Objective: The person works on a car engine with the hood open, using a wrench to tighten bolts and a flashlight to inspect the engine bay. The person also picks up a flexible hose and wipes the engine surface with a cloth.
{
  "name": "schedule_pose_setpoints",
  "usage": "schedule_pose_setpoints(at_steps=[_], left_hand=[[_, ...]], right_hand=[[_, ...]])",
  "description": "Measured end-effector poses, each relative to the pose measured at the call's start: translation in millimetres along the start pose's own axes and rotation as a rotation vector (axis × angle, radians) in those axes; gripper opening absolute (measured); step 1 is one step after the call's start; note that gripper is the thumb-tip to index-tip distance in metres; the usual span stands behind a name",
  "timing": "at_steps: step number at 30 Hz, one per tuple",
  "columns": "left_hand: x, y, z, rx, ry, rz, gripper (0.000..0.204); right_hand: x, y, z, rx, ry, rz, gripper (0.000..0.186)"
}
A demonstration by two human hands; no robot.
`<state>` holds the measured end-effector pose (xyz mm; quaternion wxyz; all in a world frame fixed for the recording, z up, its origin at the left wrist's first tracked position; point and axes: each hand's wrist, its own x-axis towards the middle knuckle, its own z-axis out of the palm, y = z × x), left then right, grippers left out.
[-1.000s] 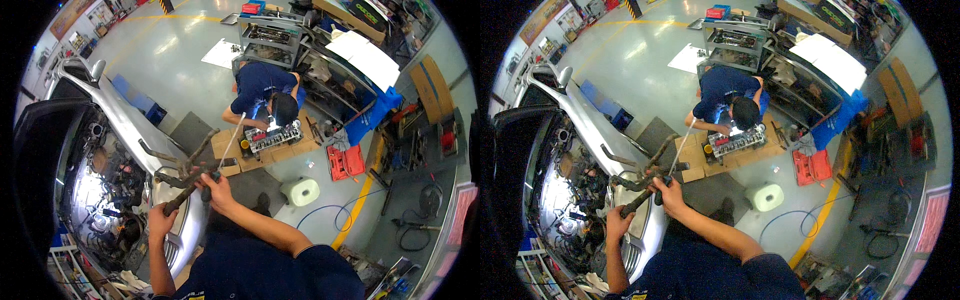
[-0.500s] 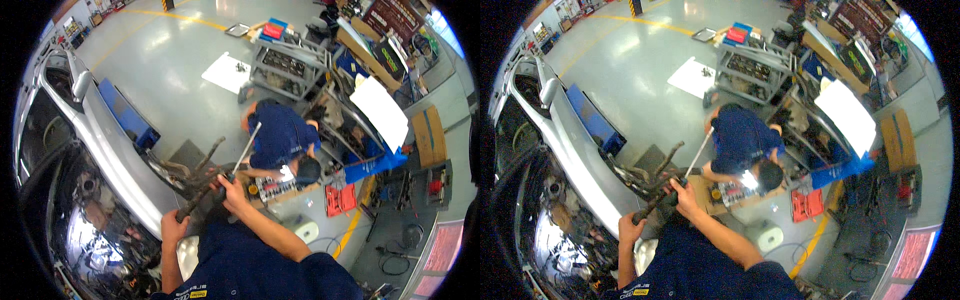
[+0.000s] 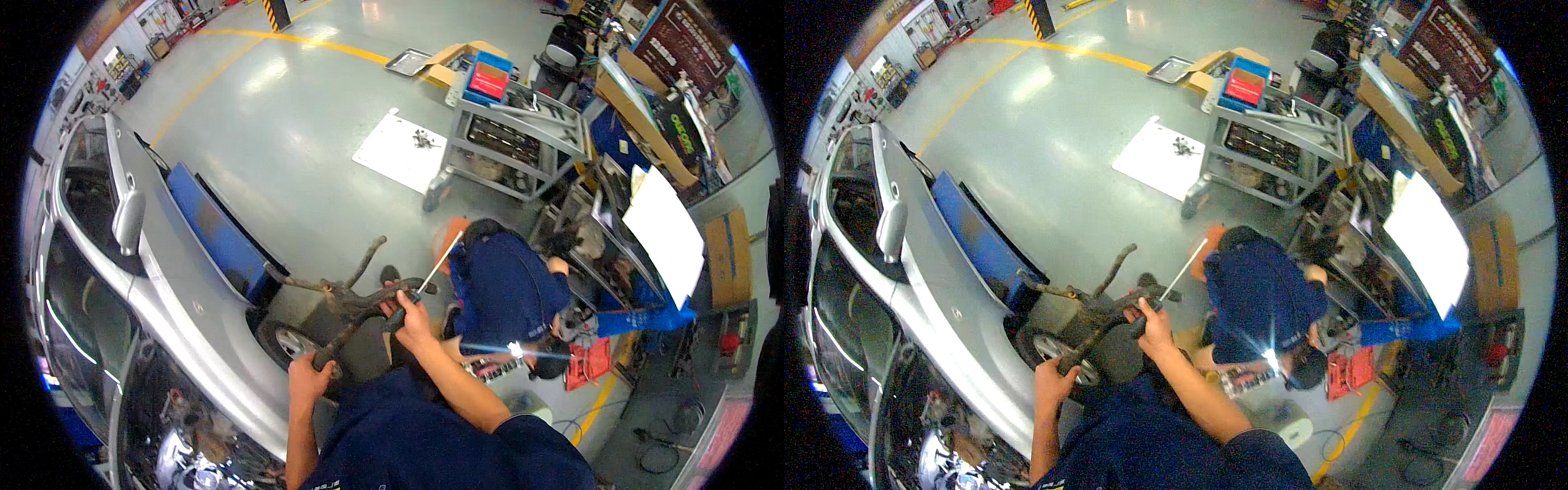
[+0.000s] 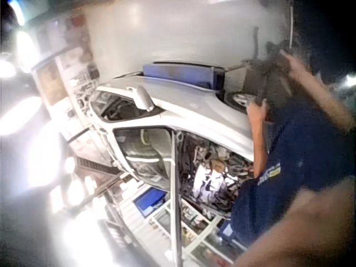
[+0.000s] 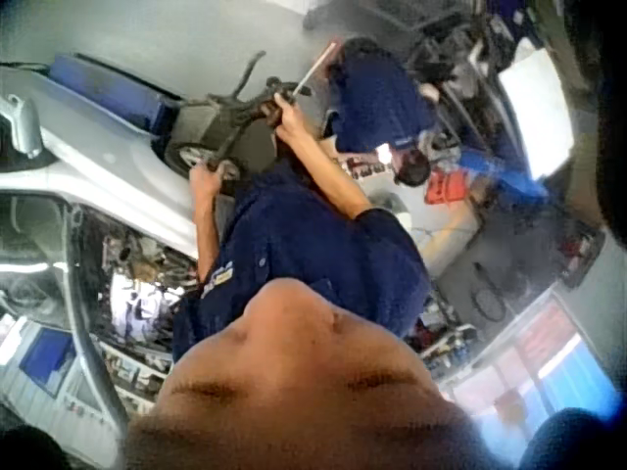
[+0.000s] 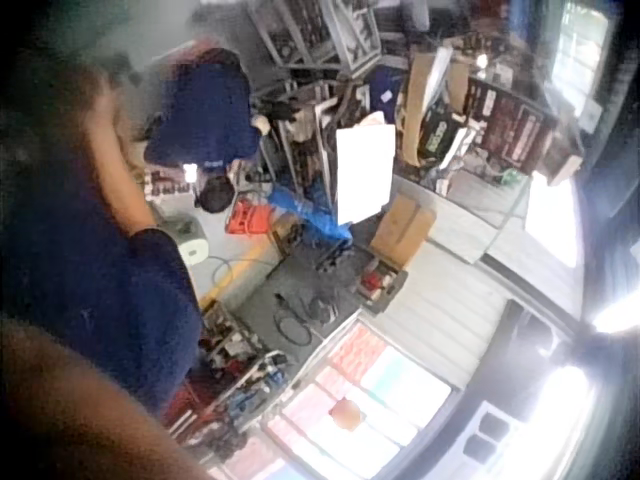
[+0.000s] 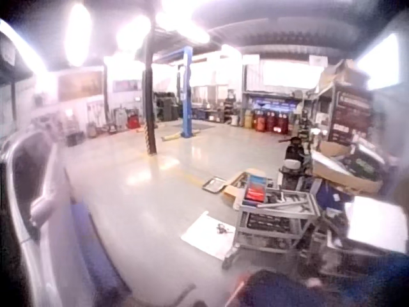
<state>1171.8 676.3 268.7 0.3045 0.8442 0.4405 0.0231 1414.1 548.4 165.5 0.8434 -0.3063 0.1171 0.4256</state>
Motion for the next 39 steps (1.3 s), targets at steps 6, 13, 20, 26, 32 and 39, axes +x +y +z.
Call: schedule_pose_setpoints(at_steps=[6,13,20,26,32,39], left_hand=[[176,41,-25,0.117,-0.101,-0.024,0.045],[382,81,-51,0.104,-0.147,0.02,0.04],[627,116,-37,0.209,-0.273,0.135,0.039],[839,156,-15,0.337,-0.406,0.333,0.044],[1003,206,4,0.437,-0.554,0.393,0.045],[1118,268,44,0.637,-0.698,0.448,0.045]], right_hand=[[205,-24,12,0.25,0.218,-0.009,0.024],[439,-88,32,0.382,0.529,-0.008,0.027],[633,-141,29,0.51,0.641,-0.123,0.025],[727,-185,59,0.631,0.851,-0.163,0.024],[813,-214,76,0.851,0.919,-0.156,0.016],[904,-188,-7,0.615,0.941,-0.013,0.021]])
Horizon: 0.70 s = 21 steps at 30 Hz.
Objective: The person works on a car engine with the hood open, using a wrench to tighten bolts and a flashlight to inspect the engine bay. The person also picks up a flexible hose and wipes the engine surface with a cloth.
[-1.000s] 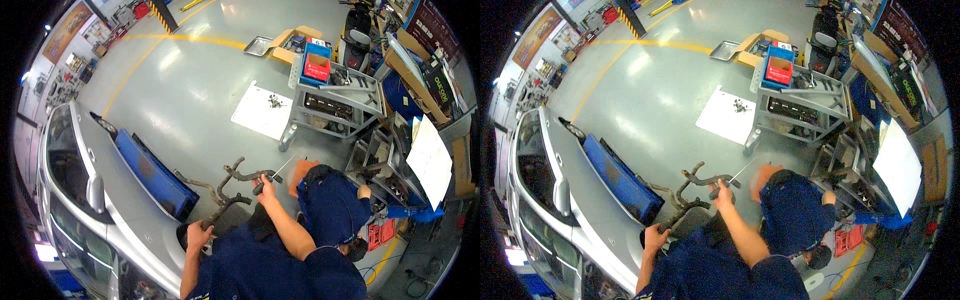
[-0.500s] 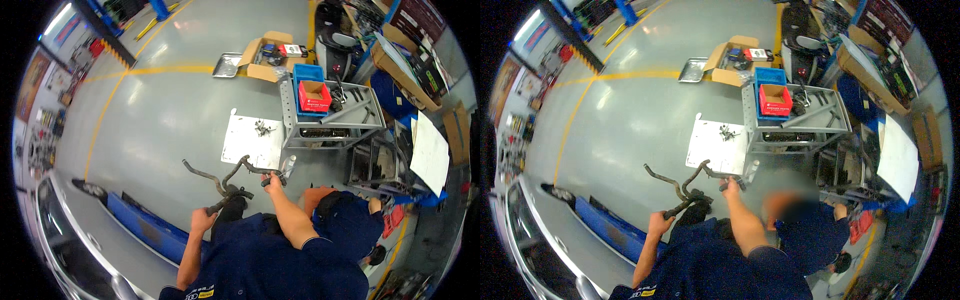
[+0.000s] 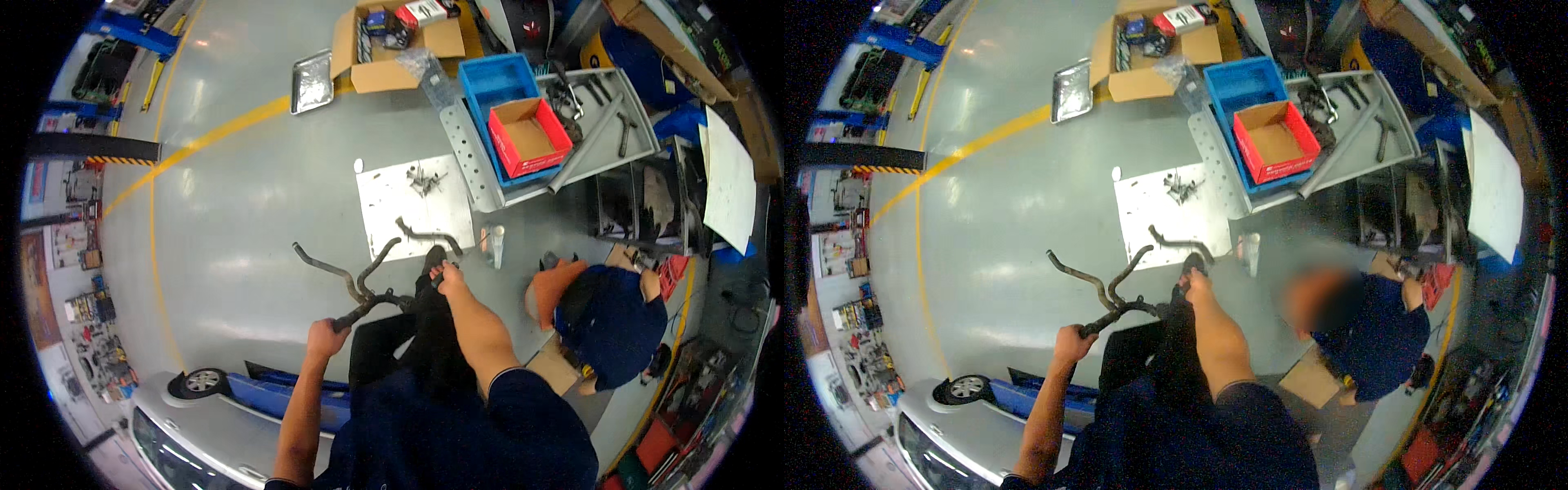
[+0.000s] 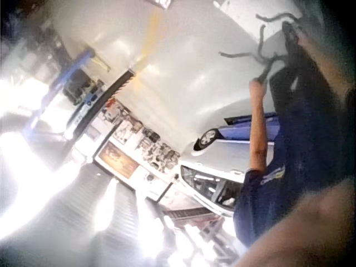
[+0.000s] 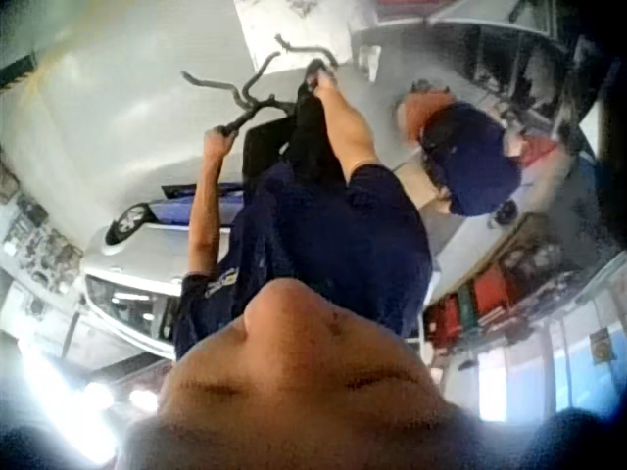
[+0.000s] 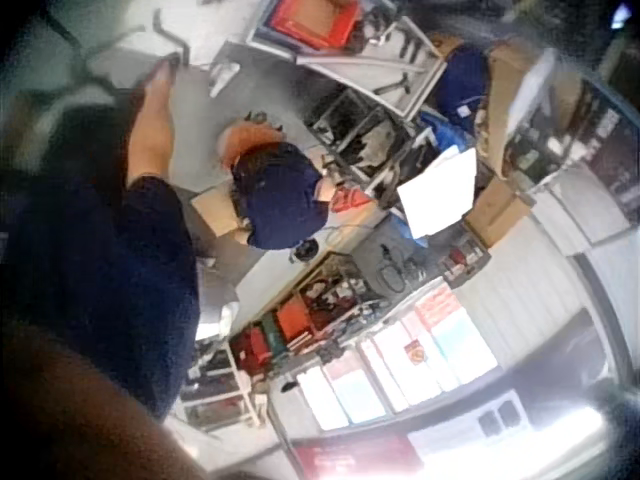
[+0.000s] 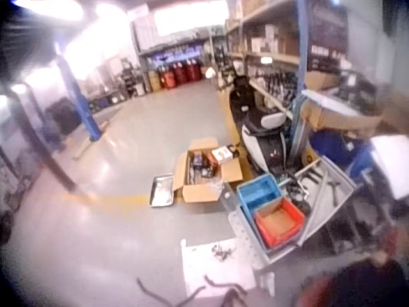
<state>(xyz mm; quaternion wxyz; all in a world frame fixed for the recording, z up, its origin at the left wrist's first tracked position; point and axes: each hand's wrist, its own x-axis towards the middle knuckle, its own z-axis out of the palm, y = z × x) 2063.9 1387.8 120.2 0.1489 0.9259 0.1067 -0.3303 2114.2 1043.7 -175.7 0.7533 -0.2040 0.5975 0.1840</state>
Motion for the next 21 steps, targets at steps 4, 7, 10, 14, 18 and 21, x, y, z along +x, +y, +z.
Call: schedule_pose_setpoints(at_steps=[4,7,10,14,18,21], left_hand=[[27,-22,-8,0.08,0.021,-0.023,0.051],[57,-16,-25,0.096,-0.059,-0.037,0.049],[91,-9,-34,0.148,-0.099,0.023,0.05],[146,4,-34,0.138,-0.251,0.086,0.052],[202,7,-17,0.282,-0.31,0.281,0.051],[239,29,-12,0.378,-0.384,0.386,0.05]], right_hand=[[-29,16,-14,-0.143,0.051,-0.001,0.028],[-56,-6,-28,-0.112,0.043,-0.045,0.029],[-77,-8,-73,-0.067,0.066,-0.111,0.03],[-110,5,-123,0.04,0.192,-0.146,0.03],[-140,59,-181,0.082,0.268,-0.259,0.03],[-195,103,-171,0.241,0.294,-0.328,0.029]])
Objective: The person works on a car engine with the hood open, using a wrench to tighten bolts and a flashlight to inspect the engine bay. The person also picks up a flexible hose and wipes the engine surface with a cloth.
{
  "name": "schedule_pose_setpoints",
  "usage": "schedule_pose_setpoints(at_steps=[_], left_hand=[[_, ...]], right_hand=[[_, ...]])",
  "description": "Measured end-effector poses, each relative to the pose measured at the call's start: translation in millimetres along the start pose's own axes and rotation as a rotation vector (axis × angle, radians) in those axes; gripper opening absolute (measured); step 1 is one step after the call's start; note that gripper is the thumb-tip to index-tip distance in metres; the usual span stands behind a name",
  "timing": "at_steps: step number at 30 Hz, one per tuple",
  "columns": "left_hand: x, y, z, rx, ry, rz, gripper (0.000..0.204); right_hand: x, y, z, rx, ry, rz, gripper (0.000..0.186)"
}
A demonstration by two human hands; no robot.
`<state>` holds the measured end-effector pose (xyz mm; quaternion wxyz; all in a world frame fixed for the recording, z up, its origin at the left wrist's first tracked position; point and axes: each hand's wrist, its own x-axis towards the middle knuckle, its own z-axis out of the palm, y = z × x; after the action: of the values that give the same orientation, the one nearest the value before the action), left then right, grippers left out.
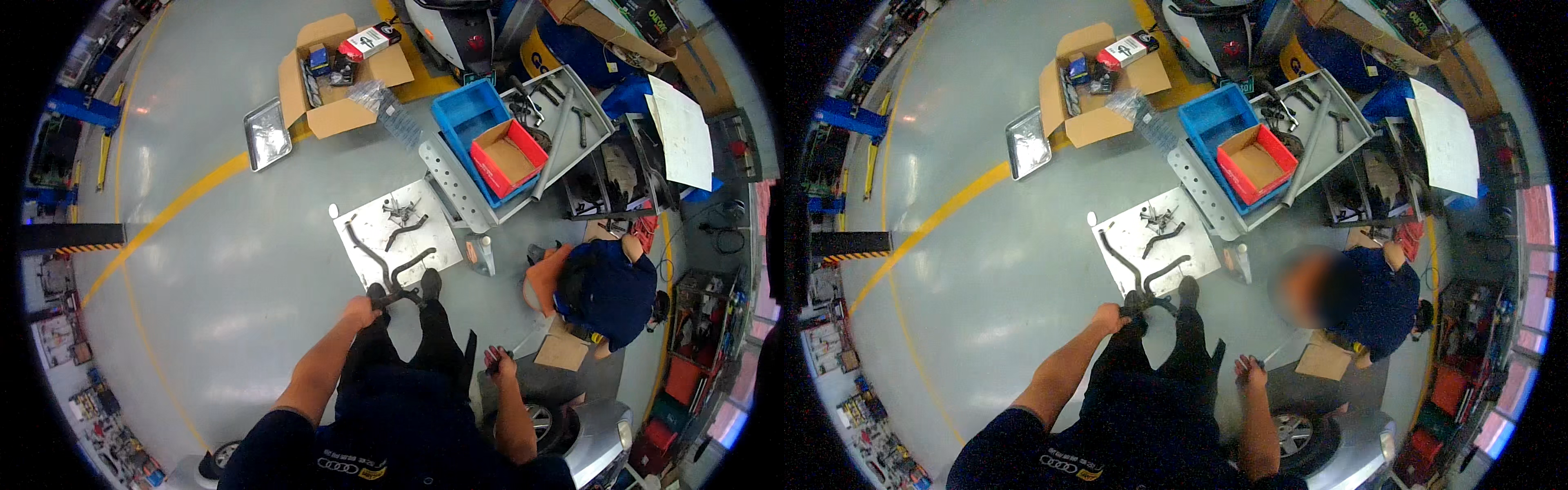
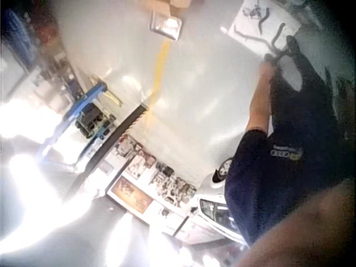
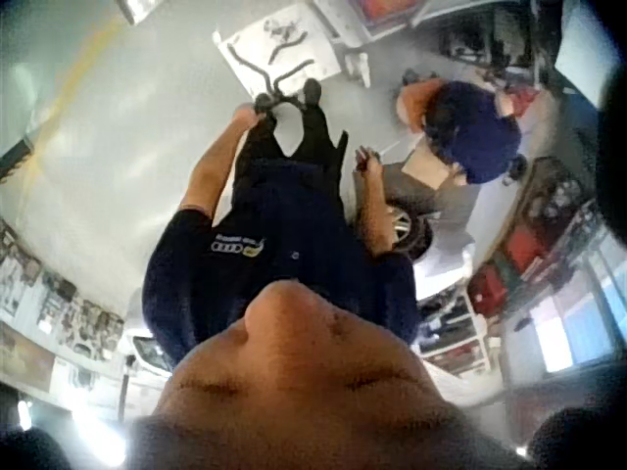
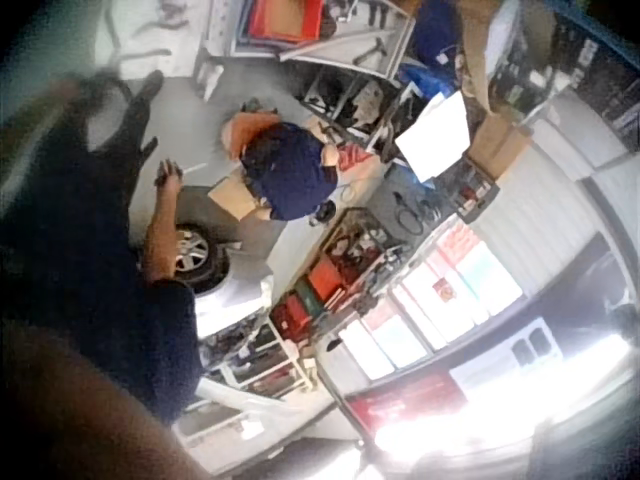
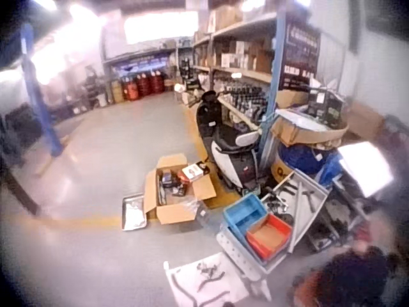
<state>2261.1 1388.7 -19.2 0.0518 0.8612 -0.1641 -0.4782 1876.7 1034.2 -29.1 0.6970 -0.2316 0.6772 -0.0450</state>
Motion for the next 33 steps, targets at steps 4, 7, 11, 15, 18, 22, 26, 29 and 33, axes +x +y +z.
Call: schedule_pose_setpoints(at_steps=[4,7,11,15,18,22,26,29,33], left_hand=[[70,-7,12,0.057,-0.012,0.178,0.046],[77,-4,-4,0.271,0.272,0.202,0.044],[72,-41,0,0.225,0.16,0.159,0.048],[19,-114,28,0.32,-0.053,0.066,0.048],[-28,-184,63,0.308,-0.188,-0.04,0.042],[-76,-238,93,0.173,-0.204,-0.15,0.04],[-78,-242,112,0.062,-0.257,-0.278,0.042],[-48,-235,131,0.203,-0.127,-0.018,0.043],[-12,-183,117,0.301,0.068,0.286,0.042]], right_hand=[[-70,55,-52,0.055,0.006,-0.089,0.026],[-117,91,-61,0.03,0.055,-0.095,0.023],[-168,148,-81,0.15,0.014,-0.025,0.024],[-166,192,-92,0.145,0.136,0.028,0.027],[-177,188,-61,0.127,0.154,0.084,0.028],[-170,171,-37,0.139,0.2,0.029,0.026],[-163,154,-39,0.048,0.135,-0.133,0.025],[-149,150,-56,-0.02,0.09,-0.244,0.025],[-149,173,-92,-0.012,0.011,-0.281,0.029]])
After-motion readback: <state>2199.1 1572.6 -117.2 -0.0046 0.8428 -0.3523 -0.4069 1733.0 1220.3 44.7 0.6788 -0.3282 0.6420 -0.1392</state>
